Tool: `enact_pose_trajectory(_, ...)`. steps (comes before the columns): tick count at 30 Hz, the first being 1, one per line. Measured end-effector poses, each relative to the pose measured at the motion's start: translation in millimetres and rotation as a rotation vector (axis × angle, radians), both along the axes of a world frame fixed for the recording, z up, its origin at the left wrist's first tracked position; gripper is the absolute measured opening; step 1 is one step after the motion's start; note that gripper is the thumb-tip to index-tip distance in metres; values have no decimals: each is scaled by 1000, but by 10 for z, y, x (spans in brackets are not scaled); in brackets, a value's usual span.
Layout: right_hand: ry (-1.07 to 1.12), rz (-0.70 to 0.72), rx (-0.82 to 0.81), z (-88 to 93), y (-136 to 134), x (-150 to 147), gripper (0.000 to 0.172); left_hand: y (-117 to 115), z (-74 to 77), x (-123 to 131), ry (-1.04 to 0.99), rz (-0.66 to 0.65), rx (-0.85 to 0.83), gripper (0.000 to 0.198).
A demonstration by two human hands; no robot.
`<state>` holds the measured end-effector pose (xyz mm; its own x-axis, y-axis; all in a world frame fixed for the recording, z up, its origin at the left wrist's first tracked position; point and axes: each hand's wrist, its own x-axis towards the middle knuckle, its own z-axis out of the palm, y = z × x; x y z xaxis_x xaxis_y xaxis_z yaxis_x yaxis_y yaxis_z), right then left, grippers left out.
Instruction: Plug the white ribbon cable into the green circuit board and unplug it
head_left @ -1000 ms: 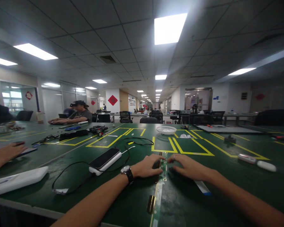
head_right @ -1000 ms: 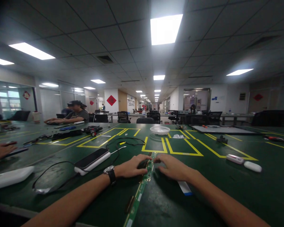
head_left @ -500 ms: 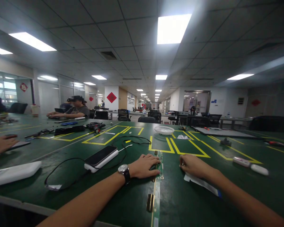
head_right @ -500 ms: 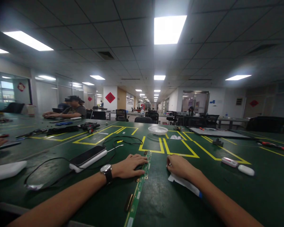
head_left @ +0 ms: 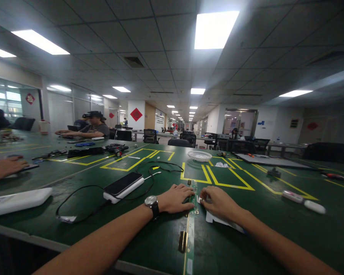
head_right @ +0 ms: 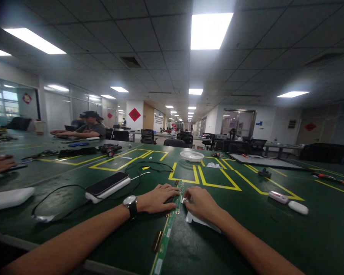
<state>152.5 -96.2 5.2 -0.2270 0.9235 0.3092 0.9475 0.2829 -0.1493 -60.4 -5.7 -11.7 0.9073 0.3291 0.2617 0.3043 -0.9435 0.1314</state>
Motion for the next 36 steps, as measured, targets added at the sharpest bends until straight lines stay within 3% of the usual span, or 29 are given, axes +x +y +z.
enact_pose_trajectory(13, -18, -21, 18, -49, 43, -26, 9, -11, 12, 0, 9, -6, -16, 51)
enact_pose_trajectory(22, 29, 182, 8, -20, 81, 65, 8, 92, -16, -4, 62, -46, -83, 53)
enact_pose_trajectory(36, 69, 201, -27, 17, 110, 120, 16, 64, 26, -18, 44, -54, -136, 49)
